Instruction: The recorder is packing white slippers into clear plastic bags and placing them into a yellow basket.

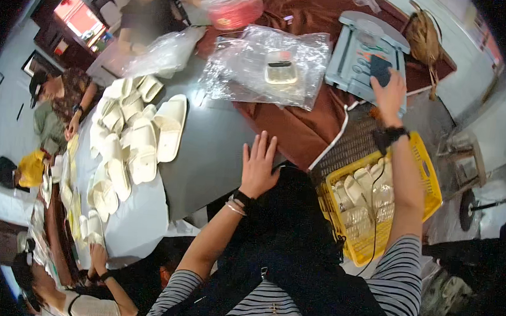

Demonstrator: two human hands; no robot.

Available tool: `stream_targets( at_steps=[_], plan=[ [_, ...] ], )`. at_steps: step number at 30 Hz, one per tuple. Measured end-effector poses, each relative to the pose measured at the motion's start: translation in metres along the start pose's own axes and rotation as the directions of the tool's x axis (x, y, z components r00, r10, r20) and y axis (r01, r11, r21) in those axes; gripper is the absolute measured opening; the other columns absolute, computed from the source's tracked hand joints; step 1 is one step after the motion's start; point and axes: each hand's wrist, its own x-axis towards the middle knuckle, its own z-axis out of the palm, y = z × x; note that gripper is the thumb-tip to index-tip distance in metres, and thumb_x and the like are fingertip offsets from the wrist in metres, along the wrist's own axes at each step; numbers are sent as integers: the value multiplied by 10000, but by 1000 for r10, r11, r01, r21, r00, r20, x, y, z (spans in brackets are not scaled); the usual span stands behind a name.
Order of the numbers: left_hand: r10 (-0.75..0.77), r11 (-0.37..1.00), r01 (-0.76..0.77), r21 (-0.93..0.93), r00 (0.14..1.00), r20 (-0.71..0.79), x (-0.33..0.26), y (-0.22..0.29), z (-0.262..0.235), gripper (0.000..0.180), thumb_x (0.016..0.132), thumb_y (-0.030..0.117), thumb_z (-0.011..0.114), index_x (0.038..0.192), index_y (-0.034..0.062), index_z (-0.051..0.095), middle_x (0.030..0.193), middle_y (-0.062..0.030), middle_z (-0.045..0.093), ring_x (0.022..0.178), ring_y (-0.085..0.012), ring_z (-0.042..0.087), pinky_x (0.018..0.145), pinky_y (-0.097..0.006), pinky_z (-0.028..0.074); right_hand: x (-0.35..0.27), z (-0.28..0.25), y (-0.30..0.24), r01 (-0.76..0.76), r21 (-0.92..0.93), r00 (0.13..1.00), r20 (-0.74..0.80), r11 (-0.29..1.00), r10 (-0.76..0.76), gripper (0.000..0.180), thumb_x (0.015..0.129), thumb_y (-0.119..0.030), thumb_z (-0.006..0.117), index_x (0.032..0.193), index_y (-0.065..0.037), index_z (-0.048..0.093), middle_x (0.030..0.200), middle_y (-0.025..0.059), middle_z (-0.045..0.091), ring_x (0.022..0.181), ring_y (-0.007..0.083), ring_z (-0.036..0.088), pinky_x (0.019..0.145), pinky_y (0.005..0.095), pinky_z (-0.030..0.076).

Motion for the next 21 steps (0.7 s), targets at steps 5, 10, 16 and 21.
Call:
stream_targets(
  at_steps=[5, 10, 16, 21],
  plan=[
    [-7, 994, 8, -107, 1000, 9, -5, -8, -6, 984, 707, 304, 769, 1525, 90, 266, 1578, -214, 224, 1464, -384, 208, 1155, -608, 164, 56, 54, 42, -414, -137, 659, 637, 900, 400, 852, 707, -577, 767, 1205, 90, 586, 1167, 234, 645, 1082, 347, 617, 890, 415, 475],
    [-10, 935, -7, -355, 999, -46, -25, -32, -6, 996, 717, 344, 757, 1508, 13, 249, 1539, -268, 263, 1416, -442, 271, 1175, -552, 180, 50, 109, 64, -365, -94, 658, 677, 926, 328, 623, 706, -394, 761, 1059, 107, 650, 1076, 246, 689, 1008, 332, 662, 840, 431, 488],
    [-87, 765, 47, -642, 996, -30, -61, -46, -37, 808, 823, 298, 717, 1475, 16, 332, 1503, -240, 347, 1386, -373, 350, 1150, -444, 299, 67, 116, 111, -272, -464, 645, 562, 843, 517, 909, 750, -629, 676, 1349, 26, 479, 1269, 216, 606, 1166, 398, 571, 978, 505, 449],
    [-409, 383, 289, -878, 905, 119, -97, -75, -43, 527, 881, 221, 680, 1342, 18, 524, 1332, -185, 554, 1188, -283, 568, 1007, -379, 462, 34, 137, 50, -384, -431, 518, 632, 817, 576, 908, 760, -591, 715, 1401, 4, 473, 1442, 199, 469, 1273, 375, 490, 1025, 484, 424]
  ],
)
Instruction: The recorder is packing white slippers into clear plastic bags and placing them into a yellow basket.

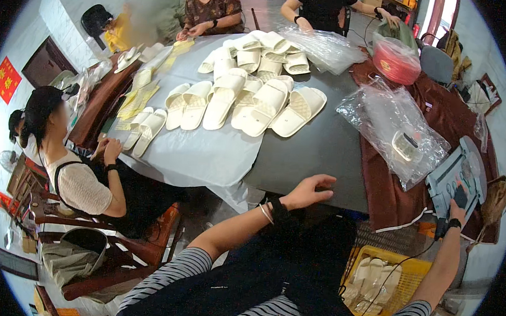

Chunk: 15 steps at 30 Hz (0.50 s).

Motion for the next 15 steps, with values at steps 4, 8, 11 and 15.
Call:
stream_targets(
  at_steps=[4, 8, 11, 15],
  plan=[
    [84, 991, -77, 114, 995, -61, 14, 13, -11, 462, 882, 201, 677, 1296, 30, 564, 1234, -140, 611, 1073, -259, 622, 914, -376, 511, 67, -43, 52, 150, 314, 939, 251, 938, -234, 755, 752, -479, 751, 1306, 6, 583, 1452, 183, 472, 1310, 346, 453, 1006, 475, 431],
    [489, 765, -215, 608, 808, -330, 35, 6, -64, 410, 787, 162, 677, 1167, 21, 617, 1138, -195, 629, 1060, -373, 596, 945, -429, 469, 16, -64, 66, 128, 40, 966, 220, 991, -134, 659, 775, -441, 729, 1289, -47, 609, 1384, 202, 540, 1233, 365, 526, 955, 462, 451],
    [490, 700, 41, 713, 698, -521, 54, -5, -142, 470, 724, 169, 700, 1166, 30, 624, 1092, -222, 635, 1070, -396, 562, 935, -460, 449, -152, -79, -66, 567, -209, 730, -320, 797, -603, 518, 734, -216, 735, 1196, -13, 618, 1195, 234, 611, 1155, 408, 548, 959, 425, 458],
    [79, 659, 443, 607, 763, -642, 114, 26, -169, 736, 671, 250, 747, 1350, 133, 489, 1267, -274, 427, 1176, -449, 454, 936, -522, 455, -201, 5, -92, 949, 62, 313, -304, 309, -900, 547, 741, -91, 696, 1260, 11, 559, 1273, 238, 565, 1208, 415, 507, 1053, 427, 393]
  ],
)
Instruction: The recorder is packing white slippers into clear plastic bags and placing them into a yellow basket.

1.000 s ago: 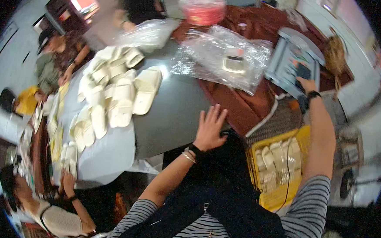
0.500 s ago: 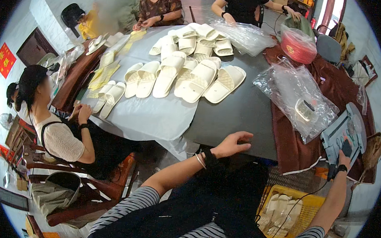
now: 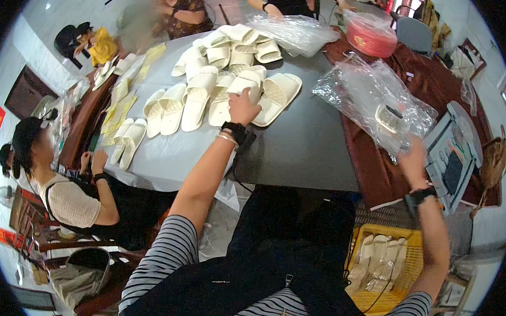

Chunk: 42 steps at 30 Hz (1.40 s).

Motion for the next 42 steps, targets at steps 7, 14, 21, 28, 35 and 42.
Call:
stream_targets(
  at_steps=[7, 14, 21, 28, 35, 42],
  plan=[
    [73, 981, -108, -161, 974, -213, 9, -17, 43, 739, 671, 133, 754, 1359, 95, 487, 1242, -298, 422, 1105, -471, 502, 972, -458, 452, -13, 74, -222, 214, 120, 756, 608, 969, -242, 739, 825, -427, 706, 1440, -121, 431, 1502, 216, 332, 1387, 453, 285, 1085, 645, 286],
    [157, 898, -197, -393, 979, -133, -10, -24, 55, 590, 731, 84, 714, 1291, -12, 555, 1178, -195, 527, 858, -260, 641, 797, -337, 531, -3, 88, -260, 89, -30, 704, 709, 996, -42, 849, 864, -560, 619, 1528, -157, 277, 1587, 183, 186, 1457, 453, 128, 1024, 798, 181],
    [-47, 991, -54, -123, 718, -694, 20, -63, -2, 210, 751, 67, 581, 951, 61, 645, 873, -135, 624, 922, -339, 550, 850, -444, 415, -17, 93, -251, 102, -44, 750, 659, 994, -48, 834, 885, -595, 568, 1536, -165, 274, 1604, 170, 161, 1469, 436, 115, 1043, 787, 148],
    [-427, 874, 270, -404, 823, -374, 53, -92, -33, 793, 628, 274, 810, 1324, 108, 470, 1256, -256, 471, 1173, -419, 447, 1035, -497, 359, -21, 101, -251, 116, -30, 781, 620, 993, -73, 814, 893, -618, 532, 1535, -184, 284, 1614, 142, 158, 1476, 413, 115, 1052, 782, 123],
    [152, 980, -94, 173, 921, -359, 67, -105, -17, 456, 751, 233, 670, 1194, 125, 680, 1065, -213, 601, 1030, -401, 554, 873, -494, 468, -21, 99, -253, 93, -7, 811, 581, 996, -72, 796, 897, -625, 521, 1531, -197, 299, 1613, 132, 177, 1482, 390, 118, 1069, 769, 88],
    [208, 900, -345, -267, 877, -433, 21, -45, -57, 378, 805, 46, 645, 1178, 51, 699, 861, -151, 631, 714, -272, 533, 689, -403, 444, -34, 108, -237, 94, 8, 838, 539, 996, -83, 799, 903, -644, 487, 1532, -186, 306, 1610, 152, 183, 1481, 399, 122, 1068, 776, 74]
  ],
)
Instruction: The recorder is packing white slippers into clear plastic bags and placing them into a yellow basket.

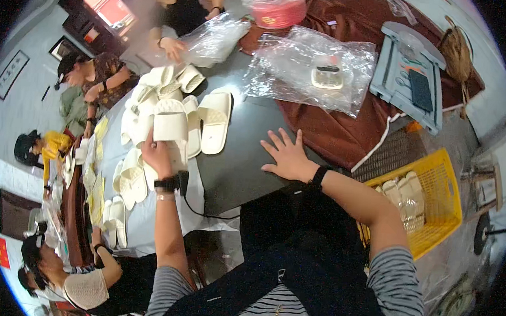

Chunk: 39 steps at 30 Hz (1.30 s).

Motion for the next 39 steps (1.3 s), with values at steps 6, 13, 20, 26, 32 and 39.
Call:
stream_targets(
  at_steps=[6, 13, 20, 26, 32, 39],
  plan=[
    [-92, 904, 234, -358, 924, 371, -108, 106, 11, 420, 846, 11, 631, 1266, 4, 634, 1220, -202, 650, 1145, -258, 609, 981, -347, 454, 42, -59, 59, 15, 570, 984, 138, 822, -114, 629, 820, -418, 703, 1351, -108, 565, 1451, 220, 449, 1322, 379, 439, 1073, 499, 380],
    [-243, 862, 375, -342, 896, 371, -167, 123, 109, 552, 856, 61, 594, 1389, -34, 490, 882, -114, 472, 759, -228, 486, 696, -350, 432, 68, -73, 184, -413, 292, 437, -768, 863, 469, 792, 713, -356, 806, 1406, -166, 472, 1403, 269, 436, 1261, 458, 460, 1049, 475, 402],
    [26, 1000, -8, -28, 672, 740, -156, 174, 76, 564, 866, 59, 627, 1397, 115, 444, 1210, -109, 577, 1117, -294, 535, 1001, -391, 425, 54, -74, 170, -388, 648, 506, -445, 656, 739, 916, 665, -442, 817, 1456, -263, 391, 1347, 204, 515, 1220, 401, 498, 1008, 511, 394],
    [-70, 53, 956, -288, 291, 954, -111, 240, 131, 483, 940, 219, 560, 1406, 186, 438, 1406, -124, 381, 1242, -245, 416, 1027, -408, 405, 56, -46, 187, -405, 604, 294, -625, 686, 723, 844, 730, -447, 781, 1445, -195, 409, 1232, 136, 580, 1219, 342, 484, 1028, 501, 340],
    [-402, 196, 975, -107, 179, 898, -64, 172, 263, 319, 908, 217, 626, 1206, 115, 580, 1113, -68, 586, 1040, -192, 542, 894, -403, 475, 73, -43, 182, -330, 664, 302, -600, 671, 741, 776, 802, -497, 712, 1446, -191, 403, 1254, 137, 575, 1214, 335, 492, 1024, 499, 338],
    [-254, 406, 722, -560, 677, 690, -101, 218, 251, 288, 816, -54, 632, 1098, -63, 687, 922, -82, 713, 723, -125, 621, 650, -231, 479, 63, -22, 216, -303, 662, 192, -663, 686, 724, 726, 826, -478, 687, 1432, -178, 423, 1266, 141, 578, 1184, 348, 529, 991, 485, 394]
  ],
)
